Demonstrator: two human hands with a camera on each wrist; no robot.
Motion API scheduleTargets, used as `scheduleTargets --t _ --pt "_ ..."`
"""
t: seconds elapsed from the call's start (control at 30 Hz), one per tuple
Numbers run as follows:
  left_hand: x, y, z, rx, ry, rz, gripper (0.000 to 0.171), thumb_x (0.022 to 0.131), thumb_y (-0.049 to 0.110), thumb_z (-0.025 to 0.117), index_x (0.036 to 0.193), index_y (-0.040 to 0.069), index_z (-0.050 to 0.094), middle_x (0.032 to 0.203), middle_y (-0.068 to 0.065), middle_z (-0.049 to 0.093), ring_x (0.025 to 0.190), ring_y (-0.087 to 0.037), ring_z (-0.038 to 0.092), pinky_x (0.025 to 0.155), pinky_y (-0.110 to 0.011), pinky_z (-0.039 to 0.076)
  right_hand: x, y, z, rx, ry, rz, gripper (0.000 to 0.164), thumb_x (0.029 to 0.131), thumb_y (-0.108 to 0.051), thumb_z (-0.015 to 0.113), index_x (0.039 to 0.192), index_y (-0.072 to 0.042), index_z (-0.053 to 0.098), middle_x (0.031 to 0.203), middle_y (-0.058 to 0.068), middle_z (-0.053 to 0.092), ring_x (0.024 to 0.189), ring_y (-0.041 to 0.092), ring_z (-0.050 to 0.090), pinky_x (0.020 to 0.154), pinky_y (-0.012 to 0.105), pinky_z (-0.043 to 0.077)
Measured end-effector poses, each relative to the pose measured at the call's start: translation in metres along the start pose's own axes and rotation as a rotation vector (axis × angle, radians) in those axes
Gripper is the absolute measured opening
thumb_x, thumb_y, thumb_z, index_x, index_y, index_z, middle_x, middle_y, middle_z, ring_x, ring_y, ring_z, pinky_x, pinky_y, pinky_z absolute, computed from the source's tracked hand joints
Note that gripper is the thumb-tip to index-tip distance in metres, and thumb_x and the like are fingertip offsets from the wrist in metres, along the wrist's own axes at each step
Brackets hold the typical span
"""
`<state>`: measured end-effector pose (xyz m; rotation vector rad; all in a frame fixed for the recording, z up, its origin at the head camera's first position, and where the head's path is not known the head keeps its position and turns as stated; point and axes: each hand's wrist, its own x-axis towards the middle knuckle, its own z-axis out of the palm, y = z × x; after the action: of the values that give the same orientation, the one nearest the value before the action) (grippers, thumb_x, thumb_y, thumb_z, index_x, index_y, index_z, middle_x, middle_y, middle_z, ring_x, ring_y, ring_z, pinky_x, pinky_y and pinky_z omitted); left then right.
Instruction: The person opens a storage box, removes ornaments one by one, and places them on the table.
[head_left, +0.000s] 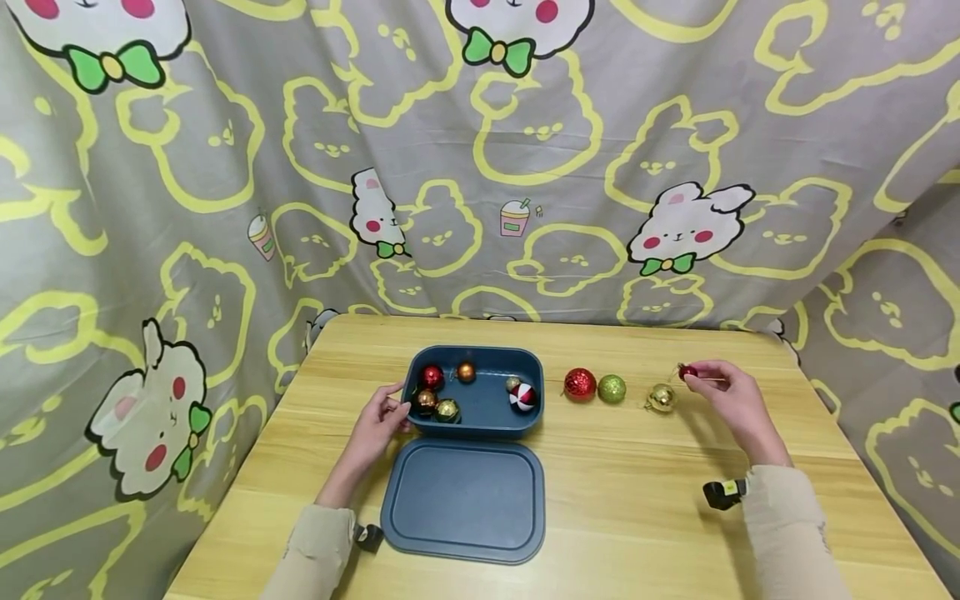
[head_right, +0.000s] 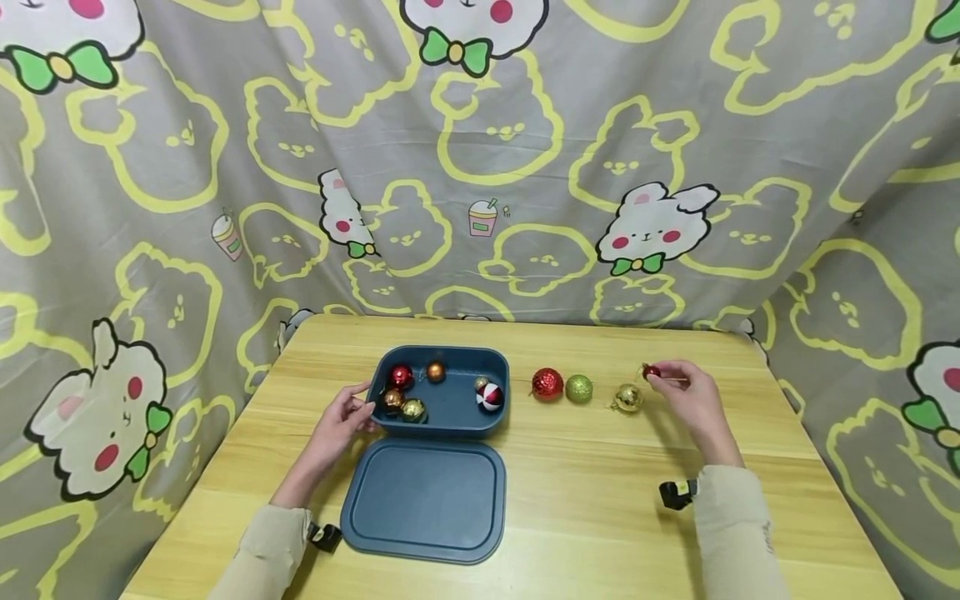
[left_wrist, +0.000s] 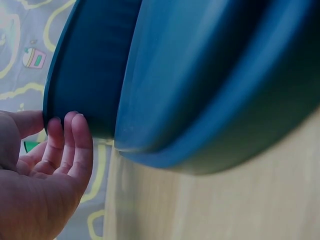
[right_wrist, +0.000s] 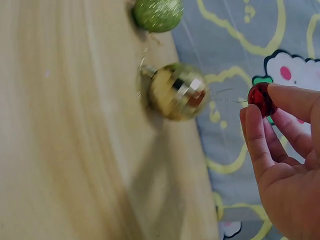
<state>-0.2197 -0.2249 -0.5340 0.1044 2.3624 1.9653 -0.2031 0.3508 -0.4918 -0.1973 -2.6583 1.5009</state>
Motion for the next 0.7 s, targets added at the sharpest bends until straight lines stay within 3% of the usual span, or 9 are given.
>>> scheduleTargets --t 0.3,0.7 --pt "0.0 -0.001 0.0 -0.002 -0.009 0.01 0.047 0.105 0.006 0.058 0.149 -0.003 0.045 0.095 -0.021 0.064 0.074 -0.018 0.069 0.076 -0.032 0.063 -0.002 0.023 0.0 -0.065 -0.028 0.052 0.054 0.102 -0.036 0.067 0.138 0.003 0.058 0.123 0.014 0.064 0.09 -0.008 0.056 0.076 0.013 0.051" --pt "-0.001 0.0 -0.001 -0.002 -0.011 0.008 0.047 0.105 0.006 0.058 0.15 -0.003 0.045 0.096 -0.022 0.064 0.075 -0.018 0.069 0.076 -0.031 0.063 0.001 0.048 0.012 -0.056 -0.052 0.1 0.051 0.101 -0.03 0.07 0.135 0.007 0.059 0.111 0.005 0.065 0.088 -0.004 0.055 0.074 0.014 0.051"
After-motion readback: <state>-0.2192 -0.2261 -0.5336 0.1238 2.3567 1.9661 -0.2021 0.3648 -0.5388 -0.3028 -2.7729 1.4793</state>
